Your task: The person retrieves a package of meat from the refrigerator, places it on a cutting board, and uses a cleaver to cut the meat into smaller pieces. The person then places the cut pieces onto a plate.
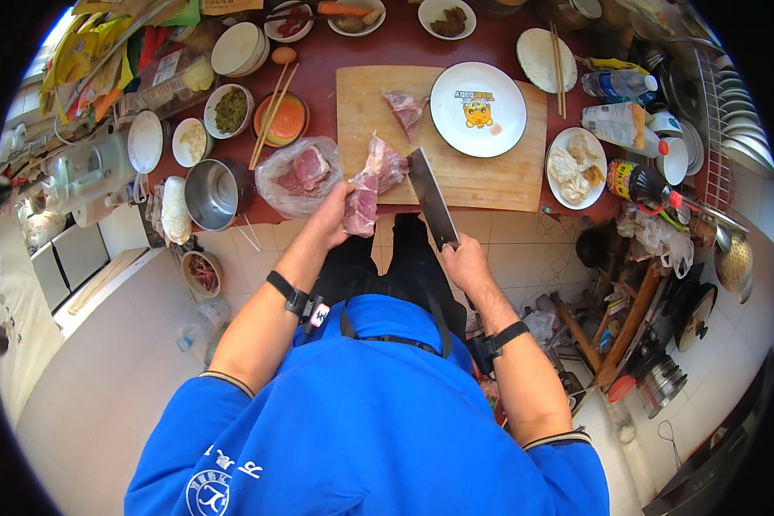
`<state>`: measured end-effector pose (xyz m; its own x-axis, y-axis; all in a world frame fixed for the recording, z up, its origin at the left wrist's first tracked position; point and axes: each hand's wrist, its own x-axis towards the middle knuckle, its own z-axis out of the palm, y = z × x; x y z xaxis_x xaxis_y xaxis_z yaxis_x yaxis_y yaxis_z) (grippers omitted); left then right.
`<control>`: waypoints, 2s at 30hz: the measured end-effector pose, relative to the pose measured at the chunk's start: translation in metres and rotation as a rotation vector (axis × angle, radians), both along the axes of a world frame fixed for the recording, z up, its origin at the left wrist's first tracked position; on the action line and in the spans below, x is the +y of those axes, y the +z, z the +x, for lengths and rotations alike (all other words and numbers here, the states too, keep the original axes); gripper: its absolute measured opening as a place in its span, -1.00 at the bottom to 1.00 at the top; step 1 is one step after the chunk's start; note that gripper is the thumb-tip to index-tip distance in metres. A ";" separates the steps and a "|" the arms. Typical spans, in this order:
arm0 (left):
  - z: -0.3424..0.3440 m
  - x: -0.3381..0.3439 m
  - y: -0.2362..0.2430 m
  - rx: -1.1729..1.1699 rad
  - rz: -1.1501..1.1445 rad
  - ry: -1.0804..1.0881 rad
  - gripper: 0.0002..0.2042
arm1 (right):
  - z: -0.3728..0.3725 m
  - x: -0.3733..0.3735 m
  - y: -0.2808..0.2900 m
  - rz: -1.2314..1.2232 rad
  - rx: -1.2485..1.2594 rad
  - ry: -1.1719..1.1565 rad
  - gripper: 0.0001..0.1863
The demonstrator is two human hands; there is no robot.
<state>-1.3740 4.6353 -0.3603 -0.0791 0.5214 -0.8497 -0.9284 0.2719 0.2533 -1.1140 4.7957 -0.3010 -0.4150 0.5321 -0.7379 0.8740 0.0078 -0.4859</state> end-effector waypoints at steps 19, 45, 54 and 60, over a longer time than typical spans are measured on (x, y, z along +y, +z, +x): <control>0.017 0.020 0.026 0.317 0.122 -0.130 -0.26 | -0.009 0.006 0.014 0.239 0.020 0.019 -0.79; -0.037 -0.013 0.067 -0.022 0.182 0.217 -0.49 | -0.003 0.075 -0.073 -0.407 0.332 -1.059 -0.70; -0.055 -0.048 0.053 0.470 -0.121 0.196 -0.53 | -0.008 0.103 -0.111 0.134 -0.090 -0.580 -0.63; -0.064 -0.072 0.061 1.014 -0.436 -0.196 -0.51 | -0.012 0.090 -0.069 0.671 -0.075 -0.203 -0.51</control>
<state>-1.4381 4.5631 -0.2990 -0.7874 0.2745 -0.5519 -0.2780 0.6410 0.7155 -1.1260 4.8853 -0.3701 -0.2204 0.9439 -0.2460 0.9209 0.1182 -0.3715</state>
